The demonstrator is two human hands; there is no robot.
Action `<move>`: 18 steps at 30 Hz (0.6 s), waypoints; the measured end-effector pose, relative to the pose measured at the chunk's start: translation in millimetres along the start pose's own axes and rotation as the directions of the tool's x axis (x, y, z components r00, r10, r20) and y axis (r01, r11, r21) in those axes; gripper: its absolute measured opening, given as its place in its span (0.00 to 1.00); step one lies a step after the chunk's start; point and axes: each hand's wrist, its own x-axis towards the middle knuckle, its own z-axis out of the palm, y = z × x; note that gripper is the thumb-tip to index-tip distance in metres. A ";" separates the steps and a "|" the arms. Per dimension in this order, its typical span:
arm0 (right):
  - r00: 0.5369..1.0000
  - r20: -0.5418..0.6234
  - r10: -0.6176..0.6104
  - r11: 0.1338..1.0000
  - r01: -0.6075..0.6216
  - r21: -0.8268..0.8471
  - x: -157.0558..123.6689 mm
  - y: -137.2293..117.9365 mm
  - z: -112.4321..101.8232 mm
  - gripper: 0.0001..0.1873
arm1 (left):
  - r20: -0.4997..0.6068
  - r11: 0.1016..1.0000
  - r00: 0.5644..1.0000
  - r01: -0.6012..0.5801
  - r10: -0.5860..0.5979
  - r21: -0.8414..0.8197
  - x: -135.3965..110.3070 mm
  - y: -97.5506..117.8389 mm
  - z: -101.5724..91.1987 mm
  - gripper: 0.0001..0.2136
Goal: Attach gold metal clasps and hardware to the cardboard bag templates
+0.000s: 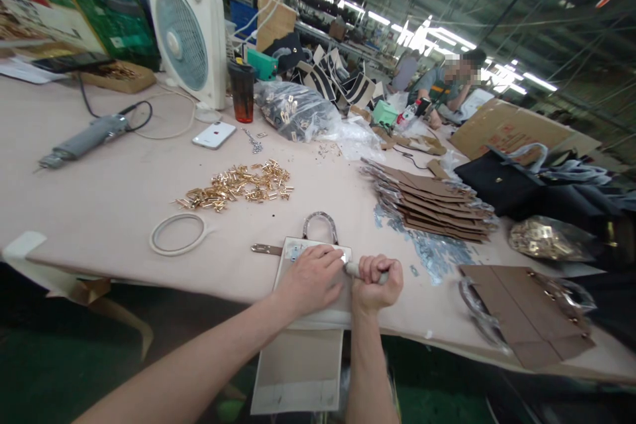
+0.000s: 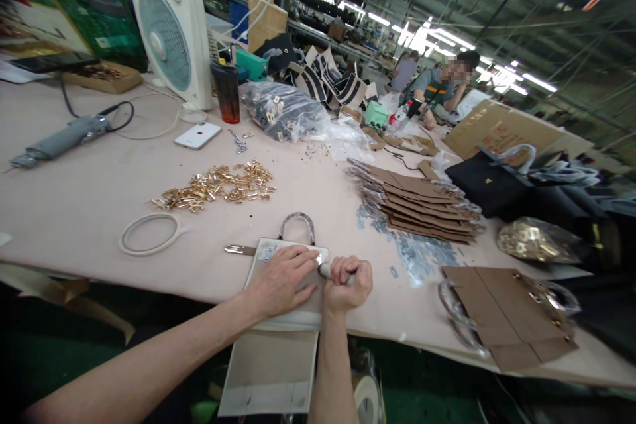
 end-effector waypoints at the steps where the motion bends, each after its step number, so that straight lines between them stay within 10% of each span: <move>1: 1.000 0.020 0.000 1.000 0.001 -0.020 -0.3 1.8 0.6 0.18 | 0.003 1.000 1.000 0.001 -0.001 -0.001 0.0 -0.4 0.2 0.22; 7: 0.994 0.100 0.039 0.997 -0.031 -0.076 2.8 9.6 2.1 0.18 | 0.017 1.000 1.000 0.007 -0.007 -0.012 -1.5 -2.6 0.6 0.22; 18: 0.992 -0.123 0.036 0.997 -0.044 -0.069 11.5 -7.5 -5.3 0.19 | -0.014 0.996 0.999 0.049 -0.048 0.076 11.4 -2.2 -8.0 0.21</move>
